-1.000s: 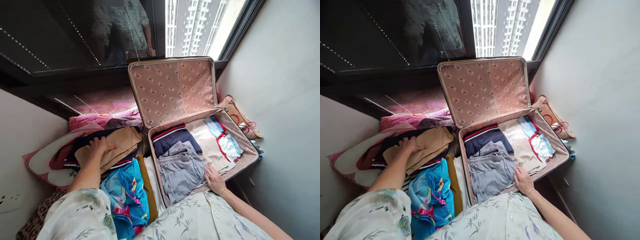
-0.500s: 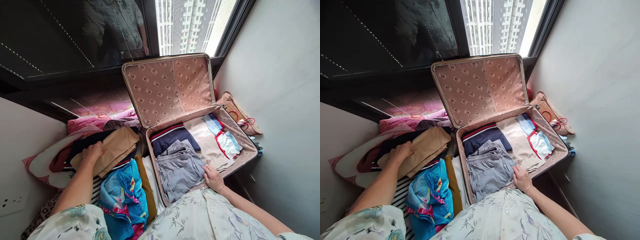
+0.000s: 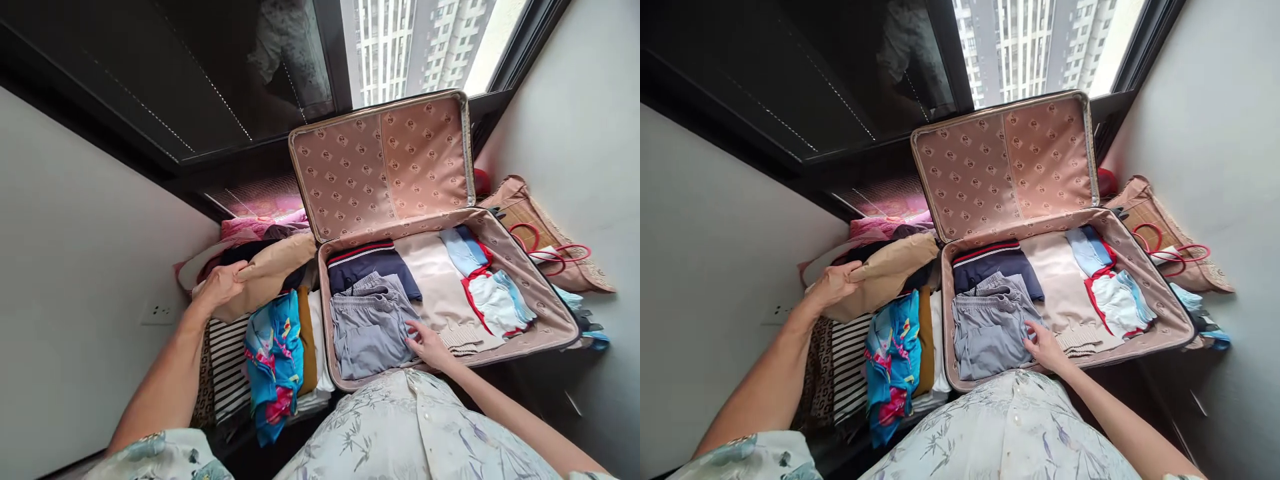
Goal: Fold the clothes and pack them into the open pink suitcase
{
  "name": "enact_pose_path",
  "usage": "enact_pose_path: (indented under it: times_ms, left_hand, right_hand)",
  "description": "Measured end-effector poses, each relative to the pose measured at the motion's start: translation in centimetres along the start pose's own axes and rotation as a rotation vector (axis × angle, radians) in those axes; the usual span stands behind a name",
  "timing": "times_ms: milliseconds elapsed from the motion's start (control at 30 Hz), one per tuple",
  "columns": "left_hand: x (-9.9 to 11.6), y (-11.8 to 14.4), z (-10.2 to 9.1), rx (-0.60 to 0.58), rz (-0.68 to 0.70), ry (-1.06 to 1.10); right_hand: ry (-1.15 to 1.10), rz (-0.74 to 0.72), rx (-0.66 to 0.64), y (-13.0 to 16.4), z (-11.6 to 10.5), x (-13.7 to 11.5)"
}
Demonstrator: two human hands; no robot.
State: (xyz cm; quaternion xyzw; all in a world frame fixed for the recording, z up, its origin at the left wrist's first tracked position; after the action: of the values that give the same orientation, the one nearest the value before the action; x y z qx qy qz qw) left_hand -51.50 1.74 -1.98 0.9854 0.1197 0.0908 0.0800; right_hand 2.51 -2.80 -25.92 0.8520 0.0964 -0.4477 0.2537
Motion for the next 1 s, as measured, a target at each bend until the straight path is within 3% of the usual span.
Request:
enact_pose_path:
  times_ms: [100, 167, 233, 300, 433, 533, 633, 733, 833, 933, 1000]
  left_hand:
    - [5.3, 2.2, -4.0, -0.039, 0.137, 0.276]
    - [9.6, 3.0, -5.1, -0.115, 0.176, 0.473]
    - [14.3, 3.0, -4.2, -0.23, 0.193, 0.61]
    - [18.9, 2.6, -1.5, -0.402, 0.214, 0.686]
    - [26.2, 0.8, 6.5, -0.781, 0.166, 0.904]
    - [29.7, -1.1, 11.1, -0.879, 0.055, 1.041]
    - [33.1, -3.4, 13.8, -0.95, 0.089, 1.048]
    - [37.1, -6.8, 15.1, -1.011, 0.248, 0.963]
    - [41.1, -11.8, 16.0, -0.912, 0.424, 0.743]
    - [44.2, -16.6, 17.0, -0.544, 0.449, 0.333]
    - [45.6, -18.0, 18.4, -0.302, 0.417, 0.038]
  right_hand:
    - [-0.326, 0.036, -0.208, -2.0, -0.7, -2.8]
    - [-0.581, 0.037, -0.389, -2.8, -0.7, -5.2]
    - [-0.862, -0.007, -0.533, -3.1, -0.9, -7.5]
    - [-1.112, -0.055, -0.578, -3.2, -1.6, -9.0]
    - [-1.395, 0.03, -0.432, -3.6, -4.3, -7.6]
    - [-1.443, 0.185, -0.209, -3.7, -6.7, -4.1]
    - [-1.462, 0.295, 0.033, -3.1, -8.8, -0.4]
    - [-1.512, 0.315, 0.199, -2.8, -10.6, 2.4]
    - [-1.507, 0.262, 0.358, -4.6, -12.9, 4.3]
    - [-1.312, 0.219, 0.5, -8.6, -16.1, 6.2]
    - [-1.066, 0.229, 0.562, -11.3, -18.2, 7.4]
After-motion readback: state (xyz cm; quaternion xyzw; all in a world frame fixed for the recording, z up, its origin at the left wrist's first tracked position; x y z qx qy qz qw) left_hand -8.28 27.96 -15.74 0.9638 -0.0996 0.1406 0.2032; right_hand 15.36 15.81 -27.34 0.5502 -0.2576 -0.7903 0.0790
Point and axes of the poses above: each hand's wrist, its own y-axis away from the middle knuckle, its own z-axis out of the palm, x = y × z, the point moved 3 cm from there along -y, towards the middle knuckle, and after that the axes turned 1 degree about -y, right-handed, at the moved point
